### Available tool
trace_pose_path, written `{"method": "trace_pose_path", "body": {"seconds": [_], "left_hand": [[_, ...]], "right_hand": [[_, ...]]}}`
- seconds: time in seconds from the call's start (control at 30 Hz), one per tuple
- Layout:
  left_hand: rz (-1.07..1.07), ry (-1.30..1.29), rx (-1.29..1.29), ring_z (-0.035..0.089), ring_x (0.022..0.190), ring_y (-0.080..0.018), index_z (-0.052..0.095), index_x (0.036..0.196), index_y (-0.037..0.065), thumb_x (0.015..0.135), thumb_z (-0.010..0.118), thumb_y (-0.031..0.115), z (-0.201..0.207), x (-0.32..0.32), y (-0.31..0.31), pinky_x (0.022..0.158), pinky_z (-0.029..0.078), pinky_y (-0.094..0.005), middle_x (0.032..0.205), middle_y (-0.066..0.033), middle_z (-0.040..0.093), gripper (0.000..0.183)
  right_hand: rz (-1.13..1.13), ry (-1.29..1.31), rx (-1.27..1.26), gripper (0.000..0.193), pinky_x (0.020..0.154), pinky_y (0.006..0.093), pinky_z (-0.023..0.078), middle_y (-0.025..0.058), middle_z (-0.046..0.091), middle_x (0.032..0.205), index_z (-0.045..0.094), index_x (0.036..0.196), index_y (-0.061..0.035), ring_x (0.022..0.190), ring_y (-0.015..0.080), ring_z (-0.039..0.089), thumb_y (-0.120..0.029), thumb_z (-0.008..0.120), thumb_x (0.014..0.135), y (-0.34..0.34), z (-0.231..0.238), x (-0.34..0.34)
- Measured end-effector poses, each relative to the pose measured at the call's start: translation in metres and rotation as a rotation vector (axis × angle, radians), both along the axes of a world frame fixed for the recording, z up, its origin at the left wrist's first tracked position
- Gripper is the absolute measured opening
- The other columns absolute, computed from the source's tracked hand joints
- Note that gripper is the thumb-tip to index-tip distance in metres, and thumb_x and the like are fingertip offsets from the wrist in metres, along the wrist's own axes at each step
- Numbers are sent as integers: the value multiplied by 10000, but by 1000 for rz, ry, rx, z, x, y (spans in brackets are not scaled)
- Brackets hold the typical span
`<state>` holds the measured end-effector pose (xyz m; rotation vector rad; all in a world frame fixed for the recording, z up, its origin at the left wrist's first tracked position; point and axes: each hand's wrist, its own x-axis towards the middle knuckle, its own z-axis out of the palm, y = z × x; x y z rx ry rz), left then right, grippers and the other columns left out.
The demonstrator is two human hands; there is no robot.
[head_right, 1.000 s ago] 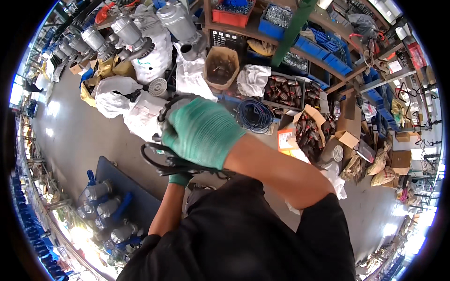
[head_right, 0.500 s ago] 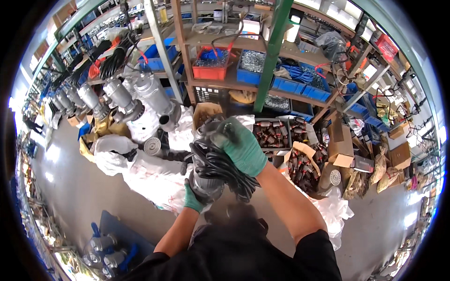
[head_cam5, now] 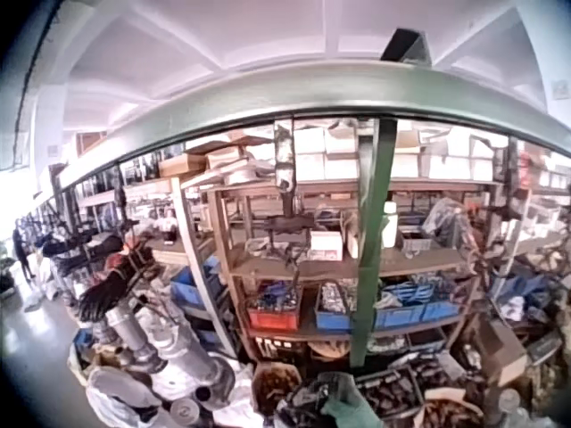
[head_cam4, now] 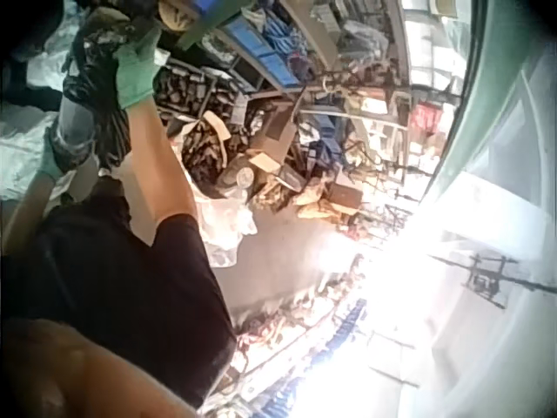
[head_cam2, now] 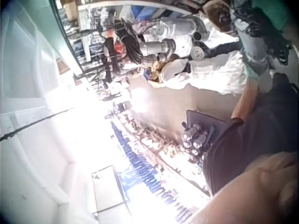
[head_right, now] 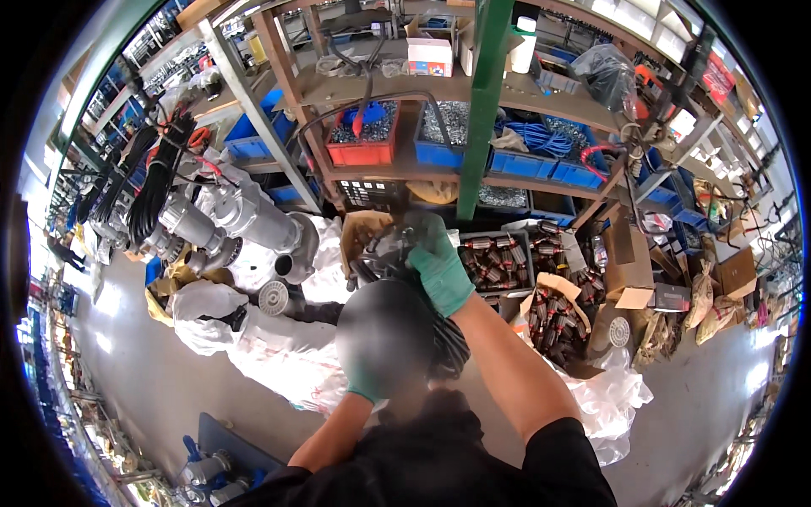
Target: The person unloads water pumps from a blue cart by hand, placing each one onto a white sack on a shelf and coiling its power cord.
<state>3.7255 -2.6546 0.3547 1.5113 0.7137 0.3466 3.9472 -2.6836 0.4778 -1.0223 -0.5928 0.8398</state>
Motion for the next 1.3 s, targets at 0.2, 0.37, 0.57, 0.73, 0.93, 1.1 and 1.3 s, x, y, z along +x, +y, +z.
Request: {"method": "trace_pose_path", "body": {"seconds": [0.2,0.37,0.57,0.73,0.93,1.1,1.3], "left_hand": [[377,-606,-1505,595,1221,-327,555,1402,108,846,604,636,-34,63,36,1040,493,-488,1343,-122,614,769],[388,-550,-1400,557,1255,-368,492,1462,106,851,557,747,-27,91,55,1036,481,-539,1390,-161,559,888],[329,-417,-1448,560,1230,-368,465,1479,97,841,531,804,-54,102,65,1030,487,-553,1397,-170,544,955],[388,-532,-1405,558,1239,-367,460,1488,96,866,493,804,-38,124,69,1043,479,-558,1405,-167,543,942],[418,-498,-1473,509,1323,-379,422,1523,92,888,469,752,-42,115,74,1100,429,-565,1466,-176,510,917],[357,-610,-1406,469,1361,-400,374,1548,91,886,466,722,-52,121,85,1122,393,-588,1507,-182,470,919],[250,-584,-1537,478,1337,-400,357,1552,95,869,478,735,-105,115,100,1108,398,-579,1493,-177,469,944]], "right_hand": [[13,-83,3,579,824,241,479,23,585,1297,474,1410,-115,1084,101,580,21,453,847,68,4,39],[54,-57,-27,618,855,257,474,31,566,1346,437,1470,-119,1159,91,550,10,436,866,85,18,60],[-2,-74,-44,683,856,260,490,7,591,1161,391,1536,-121,981,106,585,69,458,883,105,5,83],[50,-47,-131,767,803,235,488,61,476,1336,321,1524,-108,1067,157,547,171,412,815,118,25,88],[88,-56,-139,735,796,243,498,82,505,1279,333,1510,-103,1032,152,555,162,410,829,133,23,96],[49,-45,-96,671,837,256,468,32,538,1128,412,1515,-144,948,122,525,80,466,885,145,22,94],[76,-69,-105,633,848,258,456,12,556,1126,444,1486,-148,945,112,522,67,482,892,161,0,119]]}}
